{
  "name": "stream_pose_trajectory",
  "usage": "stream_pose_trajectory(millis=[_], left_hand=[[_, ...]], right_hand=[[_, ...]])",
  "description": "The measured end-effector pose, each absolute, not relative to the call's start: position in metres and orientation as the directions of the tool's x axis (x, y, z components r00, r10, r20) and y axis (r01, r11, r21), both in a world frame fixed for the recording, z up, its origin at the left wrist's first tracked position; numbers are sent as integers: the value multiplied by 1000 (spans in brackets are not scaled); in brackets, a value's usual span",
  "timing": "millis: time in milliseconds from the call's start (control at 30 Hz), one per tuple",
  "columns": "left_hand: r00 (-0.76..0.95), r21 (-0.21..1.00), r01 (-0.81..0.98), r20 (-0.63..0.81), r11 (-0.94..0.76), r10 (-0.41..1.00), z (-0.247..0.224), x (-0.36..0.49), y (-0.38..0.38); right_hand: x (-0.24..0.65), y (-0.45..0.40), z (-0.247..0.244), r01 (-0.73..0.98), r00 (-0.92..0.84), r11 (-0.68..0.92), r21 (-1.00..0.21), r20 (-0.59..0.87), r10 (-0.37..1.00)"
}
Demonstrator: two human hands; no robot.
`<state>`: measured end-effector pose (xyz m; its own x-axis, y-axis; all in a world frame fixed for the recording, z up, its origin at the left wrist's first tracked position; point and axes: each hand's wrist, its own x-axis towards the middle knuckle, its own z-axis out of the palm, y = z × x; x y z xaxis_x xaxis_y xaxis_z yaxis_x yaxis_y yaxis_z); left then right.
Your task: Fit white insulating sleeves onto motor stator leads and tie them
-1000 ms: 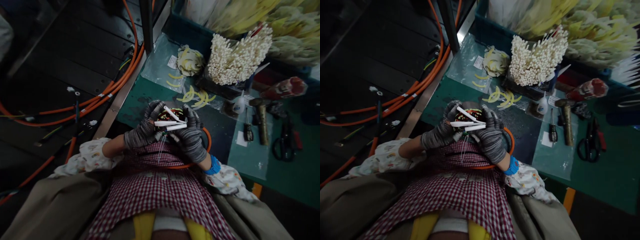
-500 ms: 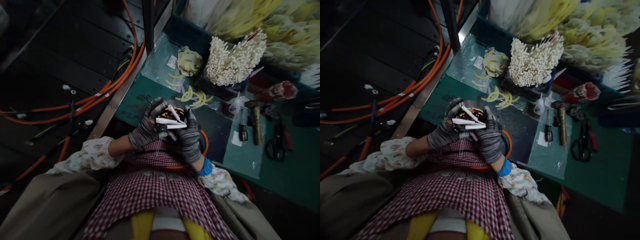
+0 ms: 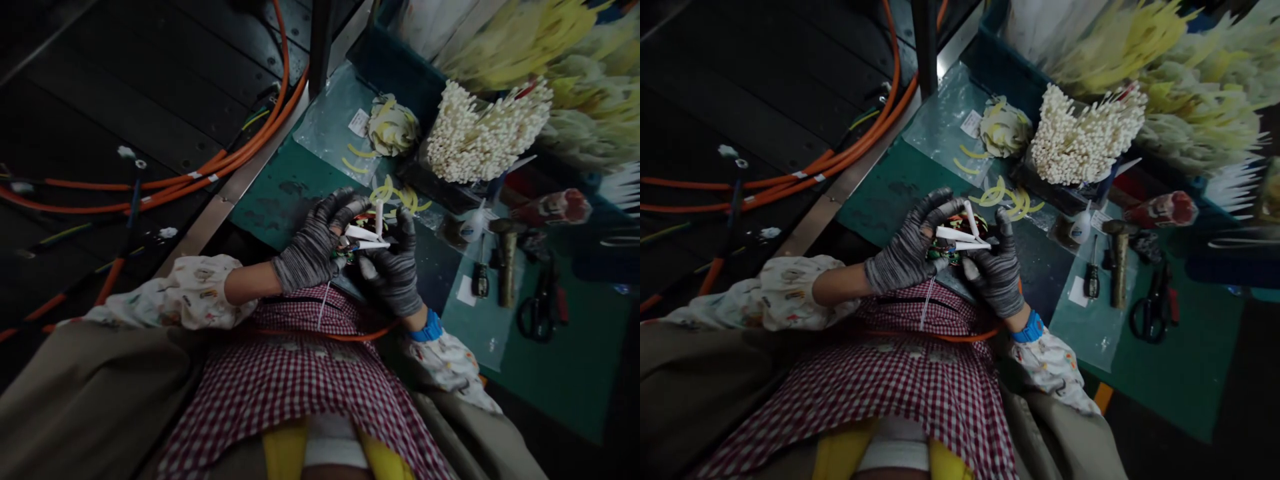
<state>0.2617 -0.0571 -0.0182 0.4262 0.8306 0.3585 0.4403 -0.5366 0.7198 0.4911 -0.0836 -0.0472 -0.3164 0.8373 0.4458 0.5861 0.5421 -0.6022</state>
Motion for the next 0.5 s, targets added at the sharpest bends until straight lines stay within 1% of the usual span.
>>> stream_pose_trajectory(millis=[100, 233, 300, 400, 500], left_hand=[[469, 692, 479, 319, -540, 824, -12, 261, -54], [502, 667, 489, 312, -562, 807, -6, 260, -53], [510, 652, 479, 337, -587, 791, -6, 260, -54], [486, 635, 487, 374, -600, 790, -8, 262, -56], [463, 631, 509, 372, -585, 804, -10, 264, -57]], right_hand=[[495, -79, -54, 504, -318, 544, -671, 441, 839], [494, -78, -57, 446, -321, 527, -724, 420, 849], [489, -80, -55, 416, -268, 463, -783, 381, 885], [482, -85, -51, 383, -161, 309, -871, 266, 950], [480, -87, -49, 384, -140, 258, -886, 220, 965]])
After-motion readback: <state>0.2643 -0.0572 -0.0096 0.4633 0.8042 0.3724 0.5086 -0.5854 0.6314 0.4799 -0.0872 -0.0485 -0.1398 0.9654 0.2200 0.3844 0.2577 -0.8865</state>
